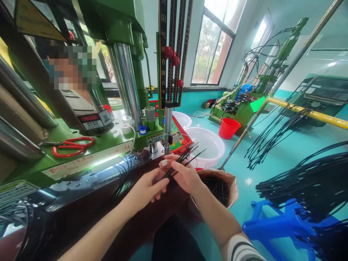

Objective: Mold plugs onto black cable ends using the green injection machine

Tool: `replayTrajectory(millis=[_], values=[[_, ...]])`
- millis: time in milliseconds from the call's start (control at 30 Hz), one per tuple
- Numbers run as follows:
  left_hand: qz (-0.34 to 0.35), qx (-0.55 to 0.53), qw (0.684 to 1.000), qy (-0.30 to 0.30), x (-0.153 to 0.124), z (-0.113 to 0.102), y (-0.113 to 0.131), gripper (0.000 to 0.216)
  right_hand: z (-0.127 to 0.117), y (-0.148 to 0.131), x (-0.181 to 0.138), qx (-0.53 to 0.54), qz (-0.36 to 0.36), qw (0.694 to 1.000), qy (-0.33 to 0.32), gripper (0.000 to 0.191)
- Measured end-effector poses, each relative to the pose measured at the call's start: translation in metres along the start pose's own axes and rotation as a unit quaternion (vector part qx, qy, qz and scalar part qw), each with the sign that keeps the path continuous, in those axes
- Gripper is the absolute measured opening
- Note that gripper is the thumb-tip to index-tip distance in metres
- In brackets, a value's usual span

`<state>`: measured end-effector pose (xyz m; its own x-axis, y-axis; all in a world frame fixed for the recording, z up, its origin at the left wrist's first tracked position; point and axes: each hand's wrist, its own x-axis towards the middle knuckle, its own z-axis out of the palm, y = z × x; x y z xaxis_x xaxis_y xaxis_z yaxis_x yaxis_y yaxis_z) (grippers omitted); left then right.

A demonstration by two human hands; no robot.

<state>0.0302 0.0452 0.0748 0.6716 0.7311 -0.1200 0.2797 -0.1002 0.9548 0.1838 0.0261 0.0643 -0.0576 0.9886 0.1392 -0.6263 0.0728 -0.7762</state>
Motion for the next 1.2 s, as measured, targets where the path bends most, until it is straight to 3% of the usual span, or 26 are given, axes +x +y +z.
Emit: replayTrajectory(millis=[133,300,533,767,1000,1100,1200], values=[[0.015,-0.059,0.998,0.031,0.022,0.007,0.008,0.024,-0.007,-0.003,0.004,0.010,-0.054,0.996,0.064,0.013],[0.010,-0.099,0.994,0.044,0.020,0.009,-0.001,0.025,-0.018,0.001,0.009,0.004,-0.064,0.994,0.093,0.008],[0.007,-0.068,0.997,0.047,0.022,0.005,-0.004,0.026,-0.021,0.004,0.015,0.044,-0.044,0.992,0.110,0.011],[0.009,-0.037,0.998,0.050,0.021,0.006,-0.004,0.028,-0.017,0.001,0.017,-0.008,-0.060,0.988,0.142,0.010],[0.001,-0.019,0.999,0.041,0.020,0.004,-0.002,0.029,-0.027,-0.007,0.025,0.153,-0.121,0.956,0.222,0.026],[-0.010,-0.040,0.999,0.014,0.021,0.006,-0.002,0.029,-0.031,-0.008,0.026,0.143,-0.121,0.956,0.224,0.025],[-0.021,-0.095,0.995,-0.014,0.020,0.010,-0.003,0.028,-0.033,-0.010,0.022,0.079,-0.092,0.979,0.164,0.016]])
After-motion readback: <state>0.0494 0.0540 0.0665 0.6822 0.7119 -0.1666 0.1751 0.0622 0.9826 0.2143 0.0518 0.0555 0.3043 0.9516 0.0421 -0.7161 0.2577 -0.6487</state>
